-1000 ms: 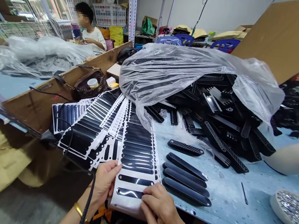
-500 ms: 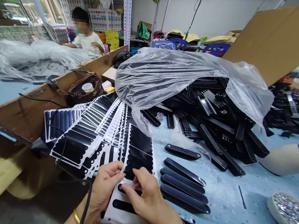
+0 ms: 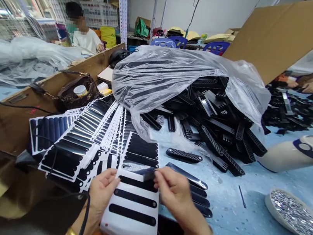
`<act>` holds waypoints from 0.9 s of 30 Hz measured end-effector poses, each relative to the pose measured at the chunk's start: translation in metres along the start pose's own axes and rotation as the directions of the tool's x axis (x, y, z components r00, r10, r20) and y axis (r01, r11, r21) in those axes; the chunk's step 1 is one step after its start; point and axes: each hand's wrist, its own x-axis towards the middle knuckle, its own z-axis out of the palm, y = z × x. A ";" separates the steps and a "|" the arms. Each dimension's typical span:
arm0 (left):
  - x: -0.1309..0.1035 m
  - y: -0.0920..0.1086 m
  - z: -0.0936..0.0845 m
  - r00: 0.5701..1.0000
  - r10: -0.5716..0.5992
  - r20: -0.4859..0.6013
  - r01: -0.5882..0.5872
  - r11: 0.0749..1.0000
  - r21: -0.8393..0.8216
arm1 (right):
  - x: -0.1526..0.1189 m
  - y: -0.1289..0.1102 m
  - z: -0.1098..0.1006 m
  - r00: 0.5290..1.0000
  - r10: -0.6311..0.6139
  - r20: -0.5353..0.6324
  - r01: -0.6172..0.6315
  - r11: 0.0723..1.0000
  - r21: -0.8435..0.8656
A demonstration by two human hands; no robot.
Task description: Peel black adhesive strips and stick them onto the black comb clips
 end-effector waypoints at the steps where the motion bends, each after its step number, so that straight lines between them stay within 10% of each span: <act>1: 0.004 -0.004 -0.006 0.994 0.058 -0.089 -0.053 0.997 0.048 | -0.001 0.004 -0.018 0.995 0.067 -0.078 -0.064 0.997 0.041; 6: 0.019 -0.005 -0.030 0.872 0.425 -0.243 -0.214 0.778 0.591 | -0.020 0.018 -0.107 0.832 0.244 -0.497 -0.116 0.954 0.275; 11: 0.024 0.018 -0.032 0.795 0.605 -0.047 -0.187 0.318 0.930 | -0.043 0.013 -0.135 0.844 0.320 -0.431 -0.130 0.900 0.415; 16: 0.017 0.033 0.017 0.858 0.514 -0.004 -0.348 0.586 0.732 | -0.055 -0.002 -0.121 0.914 0.297 -0.277 -0.117 0.846 0.521; 20: 0.030 0.032 0.082 0.891 0.278 0.358 -0.436 0.743 0.507 | -0.060 -0.008 -0.113 0.944 0.255 -0.211 -0.112 0.846 0.522; 27: 0.074 0.017 0.140 0.901 -0.038 0.433 -0.188 0.864 0.467 | -0.072 0.003 -0.123 0.902 0.242 -0.357 -0.033 0.863 0.504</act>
